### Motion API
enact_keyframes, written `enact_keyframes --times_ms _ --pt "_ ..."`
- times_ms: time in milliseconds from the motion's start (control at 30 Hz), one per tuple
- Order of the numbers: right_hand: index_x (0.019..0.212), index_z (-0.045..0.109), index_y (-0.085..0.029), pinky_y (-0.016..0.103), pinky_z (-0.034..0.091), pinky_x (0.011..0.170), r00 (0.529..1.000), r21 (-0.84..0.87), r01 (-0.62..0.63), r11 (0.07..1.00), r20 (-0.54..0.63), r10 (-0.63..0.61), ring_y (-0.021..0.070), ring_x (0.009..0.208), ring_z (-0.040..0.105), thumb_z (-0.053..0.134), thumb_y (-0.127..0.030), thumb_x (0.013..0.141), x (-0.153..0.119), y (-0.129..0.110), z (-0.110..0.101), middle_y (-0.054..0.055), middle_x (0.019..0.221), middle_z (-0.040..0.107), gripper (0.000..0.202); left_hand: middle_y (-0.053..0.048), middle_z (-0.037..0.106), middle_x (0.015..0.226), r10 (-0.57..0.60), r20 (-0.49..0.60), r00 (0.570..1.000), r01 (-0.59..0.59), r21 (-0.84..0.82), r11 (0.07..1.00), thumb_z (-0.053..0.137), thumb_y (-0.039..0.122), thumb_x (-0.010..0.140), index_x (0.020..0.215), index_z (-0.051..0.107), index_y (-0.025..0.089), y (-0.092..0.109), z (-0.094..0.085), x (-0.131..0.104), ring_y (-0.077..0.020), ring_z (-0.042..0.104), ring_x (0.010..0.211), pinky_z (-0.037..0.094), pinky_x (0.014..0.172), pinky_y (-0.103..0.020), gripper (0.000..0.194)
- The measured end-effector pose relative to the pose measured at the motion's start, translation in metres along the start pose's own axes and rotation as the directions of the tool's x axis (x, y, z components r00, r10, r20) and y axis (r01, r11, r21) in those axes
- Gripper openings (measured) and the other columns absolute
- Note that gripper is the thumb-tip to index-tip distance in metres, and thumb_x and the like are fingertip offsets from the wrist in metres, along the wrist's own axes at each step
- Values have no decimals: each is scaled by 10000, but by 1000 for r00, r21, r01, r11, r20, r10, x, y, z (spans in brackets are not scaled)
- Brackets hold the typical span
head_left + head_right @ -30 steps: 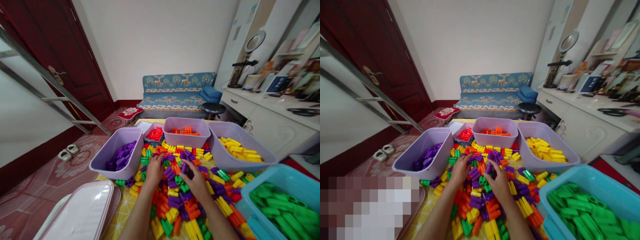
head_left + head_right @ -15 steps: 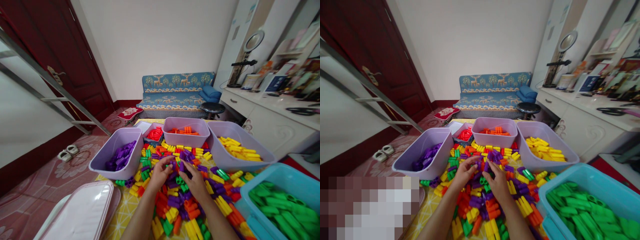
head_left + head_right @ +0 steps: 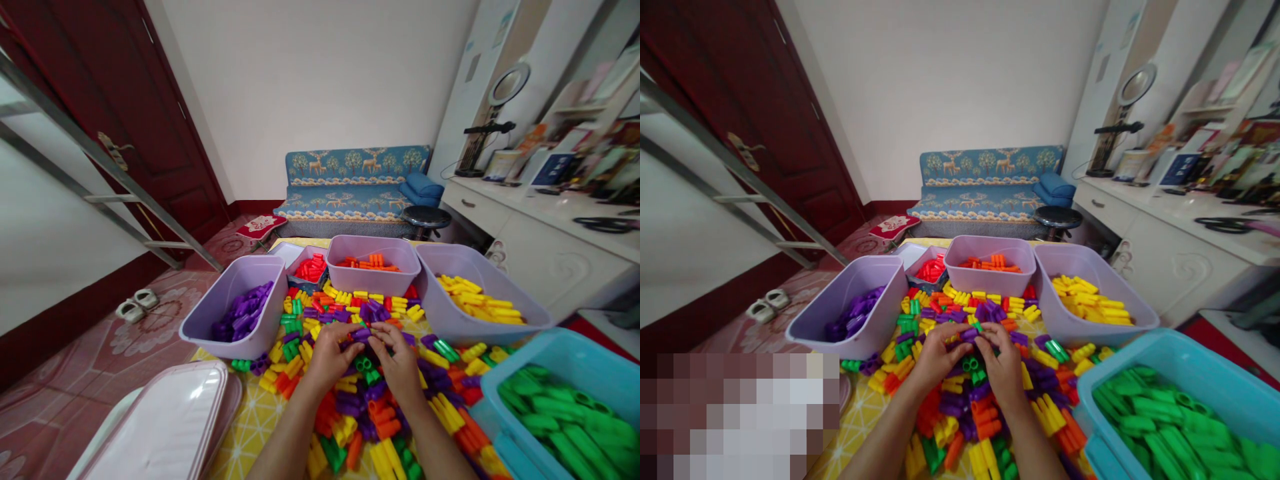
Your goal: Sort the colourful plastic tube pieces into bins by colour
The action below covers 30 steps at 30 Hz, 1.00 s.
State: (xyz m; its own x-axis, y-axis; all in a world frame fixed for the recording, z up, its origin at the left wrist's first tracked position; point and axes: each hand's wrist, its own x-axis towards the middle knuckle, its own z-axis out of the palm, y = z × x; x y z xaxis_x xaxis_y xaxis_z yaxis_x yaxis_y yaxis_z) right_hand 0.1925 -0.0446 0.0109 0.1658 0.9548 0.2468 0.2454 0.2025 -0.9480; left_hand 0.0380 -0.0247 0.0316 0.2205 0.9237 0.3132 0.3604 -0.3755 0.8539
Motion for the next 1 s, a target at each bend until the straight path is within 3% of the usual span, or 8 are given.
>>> enact_keyframes --times_ms 133,267,333,500,667,733,833,1000 --pt "1024 562 -200 356 520 809 1000 29 1 1000 13 -2 245 904 671 540 -474 840 -1 -1 -1 99 947 711 331 -56 720 894 -210 -335 919 71 -382 921 679 290 744 958 674 167 10 -10 4 -200 673 819 512 809 -332 247" --pt "1066 549 -207 351 524 818 1000 86 1 996 16 -2 236 896 677 482 -467 877 -1 -3 -3 93 961 716 328 -44 691 1002 -420 -618 664 -276 -725 630 616 286 820 977 587 181 28 -54 10 -142 674 912 505 882 -280 192" --pt "1080 546 -210 356 522 827 1000 77 10 997 13 -11 236 916 672 466 -464 886 -1 -4 -3 90 966 714 330 -69 659 1108 -469 -617 632 -373 -772 514 558 256 860 950 574 170 38 -80 11 -146 619 1078 470 962 -271 125" --pt "1090 551 -212 347 527 821 1000 68 2 998 13 -3 231 919 671 458 -476 889 -1 -3 -3 82 966 714 345 -156 563 1283 -423 -457 783 -273 -862 427 496 342 877 1076 559 138 44 -102 8 -206 563 1171 465 975 -353 292" --pt "1058 581 -208 345 533 789 1000 64 -12 998 7 11 236 884 674 464 -495 877 -1 -1 -4 89 957 716 360 -127 692 1032 -308 -18 951 254 -525 813 651 413 747 1145 616 160 28 -77 3 -221 663 890 511 809 -340 473" --pt "1042 598 -207 343 541 752 1000 46 -13 999 15 13 235 844 677 460 -496 876 -1 0 -4 91 952 715 360 -105 695 999 -239 104 965 253 -154 955 731 378 657 1115 652 192 22 -68 -2 -225 650 826 505 767 -330 501" --pt "1031 622 -207 323 545 671 999 -18 0 1000 54 0 215 747 670 470 -476 872 0 1 -2 82 915 713 347 -82 674 1059 -171 211 962 111 265 958 816 310 509 1125 659 261 17 -59 -10 -265 628 885 482 796 -338 638" --pt "1134 630 -233 352 529 746 971 -263 179 948 204 -127 204 776 649 537 -405 834 2 1 0 64 996 694 359 -79 680 992 -121 246 962 14 396 918 813 268 503 1111 664 247 10 -43 -10 -281 629 884 486 787 -354 626"
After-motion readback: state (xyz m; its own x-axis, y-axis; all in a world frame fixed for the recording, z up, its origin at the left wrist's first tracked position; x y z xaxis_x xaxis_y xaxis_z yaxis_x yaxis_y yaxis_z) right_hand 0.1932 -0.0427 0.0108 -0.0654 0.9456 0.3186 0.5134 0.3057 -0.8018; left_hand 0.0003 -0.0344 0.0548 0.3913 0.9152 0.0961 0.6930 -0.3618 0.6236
